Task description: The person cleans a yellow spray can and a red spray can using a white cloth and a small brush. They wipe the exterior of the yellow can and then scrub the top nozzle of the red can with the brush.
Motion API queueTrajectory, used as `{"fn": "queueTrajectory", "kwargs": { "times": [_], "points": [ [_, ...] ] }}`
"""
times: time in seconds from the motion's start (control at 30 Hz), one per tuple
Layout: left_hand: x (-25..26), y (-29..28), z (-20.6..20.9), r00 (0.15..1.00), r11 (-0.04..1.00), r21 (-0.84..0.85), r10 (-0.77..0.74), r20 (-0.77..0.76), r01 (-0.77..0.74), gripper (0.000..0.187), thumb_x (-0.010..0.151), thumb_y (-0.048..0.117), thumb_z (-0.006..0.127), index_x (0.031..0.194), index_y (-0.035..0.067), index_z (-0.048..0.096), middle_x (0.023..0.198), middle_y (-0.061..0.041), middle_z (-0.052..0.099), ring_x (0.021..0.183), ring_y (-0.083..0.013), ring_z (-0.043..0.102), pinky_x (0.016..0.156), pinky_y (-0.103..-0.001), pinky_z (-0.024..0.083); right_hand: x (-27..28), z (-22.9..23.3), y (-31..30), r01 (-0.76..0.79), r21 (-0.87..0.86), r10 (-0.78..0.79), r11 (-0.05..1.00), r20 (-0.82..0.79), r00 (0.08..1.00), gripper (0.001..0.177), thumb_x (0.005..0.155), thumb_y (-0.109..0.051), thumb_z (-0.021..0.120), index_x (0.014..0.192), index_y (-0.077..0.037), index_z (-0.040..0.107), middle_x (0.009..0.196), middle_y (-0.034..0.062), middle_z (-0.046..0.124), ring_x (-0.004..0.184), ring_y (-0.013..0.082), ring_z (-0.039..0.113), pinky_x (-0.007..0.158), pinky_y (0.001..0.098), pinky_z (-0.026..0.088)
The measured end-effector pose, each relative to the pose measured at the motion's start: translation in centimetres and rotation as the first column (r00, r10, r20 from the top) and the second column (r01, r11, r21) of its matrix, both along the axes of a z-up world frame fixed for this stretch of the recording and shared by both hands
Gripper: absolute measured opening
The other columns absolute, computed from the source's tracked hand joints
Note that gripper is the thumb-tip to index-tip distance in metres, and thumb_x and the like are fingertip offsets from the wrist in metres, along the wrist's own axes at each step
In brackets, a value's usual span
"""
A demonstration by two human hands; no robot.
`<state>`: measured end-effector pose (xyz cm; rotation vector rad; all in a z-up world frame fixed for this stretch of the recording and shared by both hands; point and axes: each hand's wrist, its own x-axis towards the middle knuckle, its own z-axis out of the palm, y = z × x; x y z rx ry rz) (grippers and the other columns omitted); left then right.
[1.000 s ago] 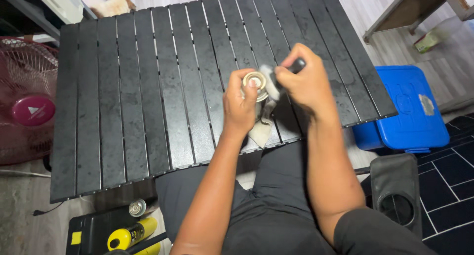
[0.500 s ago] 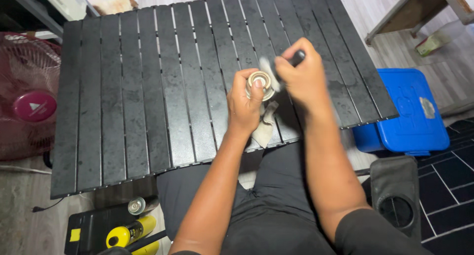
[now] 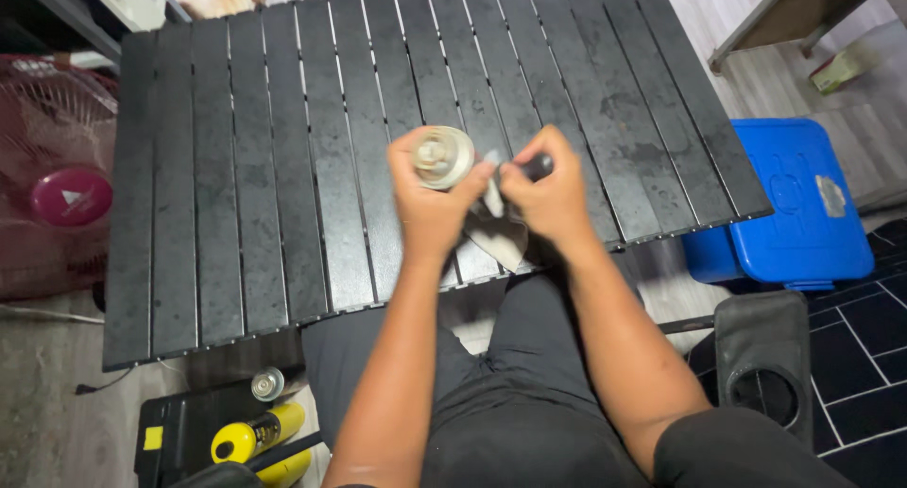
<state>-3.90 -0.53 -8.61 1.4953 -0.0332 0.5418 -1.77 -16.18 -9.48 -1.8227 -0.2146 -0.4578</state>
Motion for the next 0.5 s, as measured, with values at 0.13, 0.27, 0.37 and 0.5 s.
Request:
{"fn": "queueTrajectory", "kwargs": {
  "times": [0.13, 0.27, 0.37, 0.5],
  "points": [
    [-0.3, 2.1, -1.3, 0.999, 0.993, -0.116, -0.007, 0.045, 0.012, 0.066, 0.082, 0.013, 0.090, 0.132, 0.004, 0.048, 0.120, -0.007, 0.065, 0.109, -0.0159, 0.066, 0.099, -0.032, 0.056, 0.3, 0.3, 2.1, 0.133, -0.194, -0.165, 0.972, -0.161, 0.973, 0.026, 0.085, -0.016, 0.078, 0.088, -0.005, 0.055, 0.070, -0.0009, 0.061, 0.064, 0.0067, 0.061, 0.060, 0.0279, 0.048],
    [-0.5, 2.6, -2.8, 0.975, 0.993, -0.105, -0.033, 0.221, 0.058, 0.076, 0.087, 0.027, 0.092, 0.139, 0.004, 0.042, 0.136, -0.010, 0.056, 0.126, -0.0188, 0.061, 0.112, -0.033, 0.050, -0.5, 1.6, 4.0, -0.033, 0.016, 0.033, 0.999, 0.014, 0.999, 0.026, 0.092, -0.016, 0.079, 0.098, -0.004, 0.057, 0.081, 0.0045, 0.064, 0.073, 0.0089, 0.057, 0.065, 0.0298, 0.050],
    [-0.9, 3.5, -3.5, 0.985, 0.981, -0.169, -0.066, 0.157, 0.092, 0.088, 0.081, 0.049, 0.086, 0.141, 0.005, 0.040, 0.135, -0.011, 0.060, 0.128, -0.0194, 0.062, 0.112, -0.033, 0.052, -0.5, 1.2, 4.3, -0.142, 0.082, 0.139, 0.986, 0.037, 0.990, 0.027, 0.096, -0.016, 0.079, 0.103, -0.004, 0.056, 0.086, 0.0059, 0.064, 0.079, 0.0090, 0.059, 0.068, 0.0298, 0.050],
    [-0.8, 4.6, -3.7, 0.985, 0.993, -0.098, -0.052, 0.162, 0.069, 0.091, 0.081, 0.054, 0.084, 0.142, 0.004, 0.039, 0.143, -0.013, 0.057, 0.128, -0.0204, 0.060, 0.113, -0.035, 0.051, 1.0, 1.1, 3.6, 0.028, -0.277, -0.051, 0.960, -0.077, 0.996, 0.027, 0.091, -0.016, 0.079, 0.099, -0.004, 0.056, 0.077, 0.0010, 0.064, 0.069, 0.0069, 0.061, 0.062, 0.0274, 0.049]
  ]
}}
